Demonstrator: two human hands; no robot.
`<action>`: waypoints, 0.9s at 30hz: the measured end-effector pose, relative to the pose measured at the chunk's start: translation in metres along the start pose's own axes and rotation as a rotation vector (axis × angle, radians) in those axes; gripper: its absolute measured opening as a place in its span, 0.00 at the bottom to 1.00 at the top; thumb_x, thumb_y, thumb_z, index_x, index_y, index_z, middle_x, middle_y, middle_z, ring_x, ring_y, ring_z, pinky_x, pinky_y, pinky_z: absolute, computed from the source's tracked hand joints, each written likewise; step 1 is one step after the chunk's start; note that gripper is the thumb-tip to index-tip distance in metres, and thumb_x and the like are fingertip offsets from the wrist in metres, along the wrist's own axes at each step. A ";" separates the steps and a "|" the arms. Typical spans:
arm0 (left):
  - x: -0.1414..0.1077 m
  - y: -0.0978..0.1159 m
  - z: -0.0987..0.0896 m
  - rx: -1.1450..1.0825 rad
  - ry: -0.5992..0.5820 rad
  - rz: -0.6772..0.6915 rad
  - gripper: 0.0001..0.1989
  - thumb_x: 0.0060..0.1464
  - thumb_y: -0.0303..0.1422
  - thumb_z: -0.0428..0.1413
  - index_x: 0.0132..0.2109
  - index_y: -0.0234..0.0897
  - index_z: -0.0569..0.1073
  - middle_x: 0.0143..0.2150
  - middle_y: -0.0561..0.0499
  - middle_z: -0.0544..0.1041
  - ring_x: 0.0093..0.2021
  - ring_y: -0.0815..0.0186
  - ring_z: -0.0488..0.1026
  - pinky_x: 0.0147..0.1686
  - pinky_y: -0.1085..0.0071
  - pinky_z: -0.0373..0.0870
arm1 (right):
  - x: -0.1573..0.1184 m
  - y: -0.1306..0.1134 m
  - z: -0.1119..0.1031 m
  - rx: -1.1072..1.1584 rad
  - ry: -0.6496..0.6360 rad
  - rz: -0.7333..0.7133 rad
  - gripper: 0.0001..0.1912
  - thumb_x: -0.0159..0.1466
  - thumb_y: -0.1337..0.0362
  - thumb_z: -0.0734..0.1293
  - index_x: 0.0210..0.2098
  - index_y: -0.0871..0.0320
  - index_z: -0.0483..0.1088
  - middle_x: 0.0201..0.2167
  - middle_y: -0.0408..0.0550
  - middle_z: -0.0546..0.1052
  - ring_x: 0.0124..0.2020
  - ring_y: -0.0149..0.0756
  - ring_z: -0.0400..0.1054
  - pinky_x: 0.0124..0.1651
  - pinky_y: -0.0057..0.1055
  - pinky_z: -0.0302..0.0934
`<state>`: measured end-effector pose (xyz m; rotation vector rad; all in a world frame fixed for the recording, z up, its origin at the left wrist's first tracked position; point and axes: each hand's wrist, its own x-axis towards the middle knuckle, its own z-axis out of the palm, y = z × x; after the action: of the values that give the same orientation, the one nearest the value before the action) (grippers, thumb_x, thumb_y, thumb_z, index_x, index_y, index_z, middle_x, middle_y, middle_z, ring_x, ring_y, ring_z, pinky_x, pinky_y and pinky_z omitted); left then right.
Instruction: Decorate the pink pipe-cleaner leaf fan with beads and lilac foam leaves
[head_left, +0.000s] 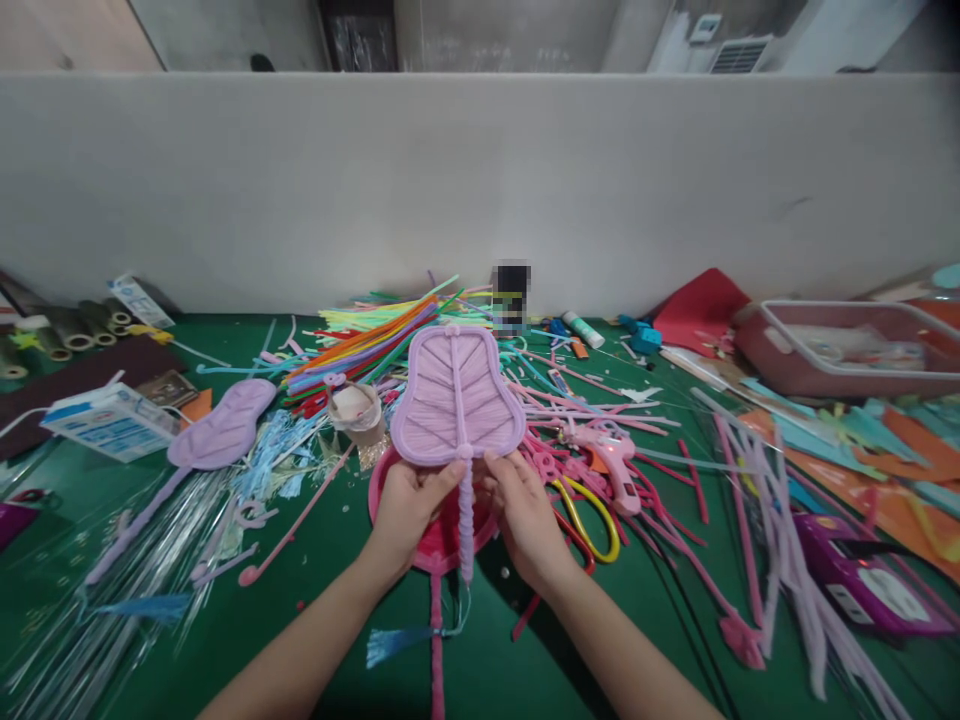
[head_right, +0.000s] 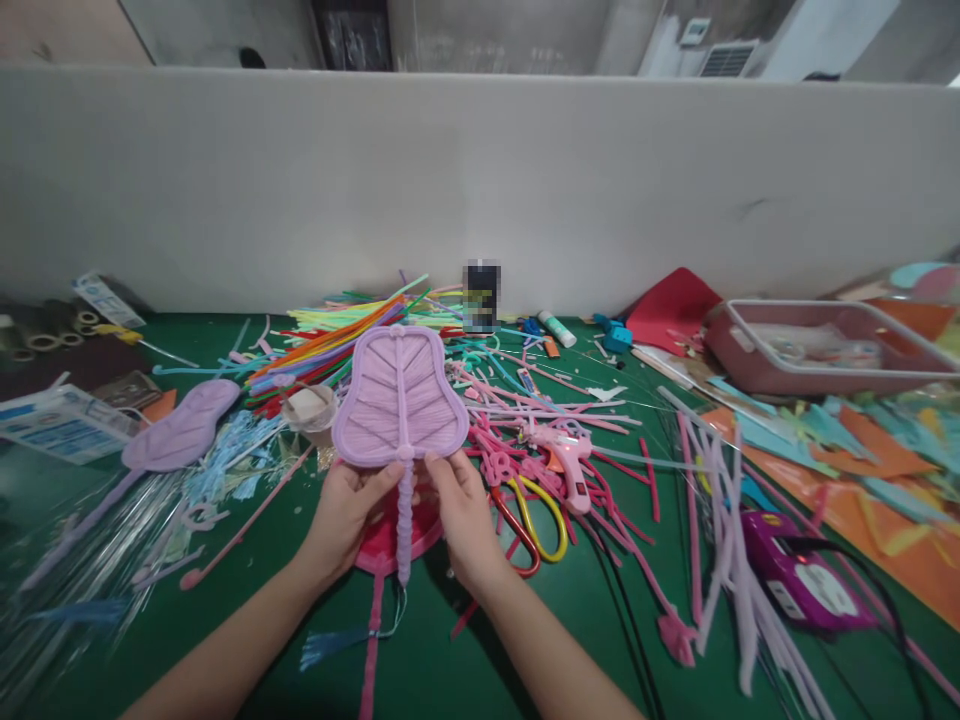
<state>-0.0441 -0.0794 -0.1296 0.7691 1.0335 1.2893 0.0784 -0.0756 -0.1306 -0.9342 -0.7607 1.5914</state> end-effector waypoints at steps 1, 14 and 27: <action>0.000 -0.001 0.000 0.011 0.012 0.014 0.19 0.40 0.41 0.70 0.35 0.33 0.74 0.17 0.60 0.65 0.16 0.77 0.57 0.15 0.79 0.53 | 0.000 0.001 0.000 -0.015 -0.006 0.002 0.16 0.57 0.50 0.71 0.38 0.54 0.70 0.29 0.41 0.76 0.27 0.33 0.69 0.30 0.29 0.63; 0.004 0.003 0.001 0.191 0.130 0.206 0.14 0.44 0.36 0.66 0.39 0.35 0.79 0.39 0.48 0.81 0.48 0.59 0.75 0.51 0.68 0.68 | 0.001 -0.006 -0.013 -0.611 0.256 -0.643 0.13 0.61 0.61 0.70 0.44 0.53 0.67 0.37 0.46 0.70 0.36 0.35 0.66 0.37 0.33 0.62; -0.010 0.008 0.007 0.261 0.025 0.123 0.15 0.38 0.28 0.66 0.20 0.37 0.66 0.16 0.62 0.56 0.20 0.74 0.55 0.23 0.77 0.59 | -0.005 -0.009 -0.011 -0.848 0.028 -0.851 0.06 0.62 0.65 0.70 0.40 0.53 0.76 0.36 0.47 0.77 0.40 0.37 0.72 0.44 0.35 0.67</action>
<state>-0.0407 -0.0872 -0.1175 1.0301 1.2048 1.2848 0.0932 -0.0782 -0.1275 -0.9919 -1.6052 0.4775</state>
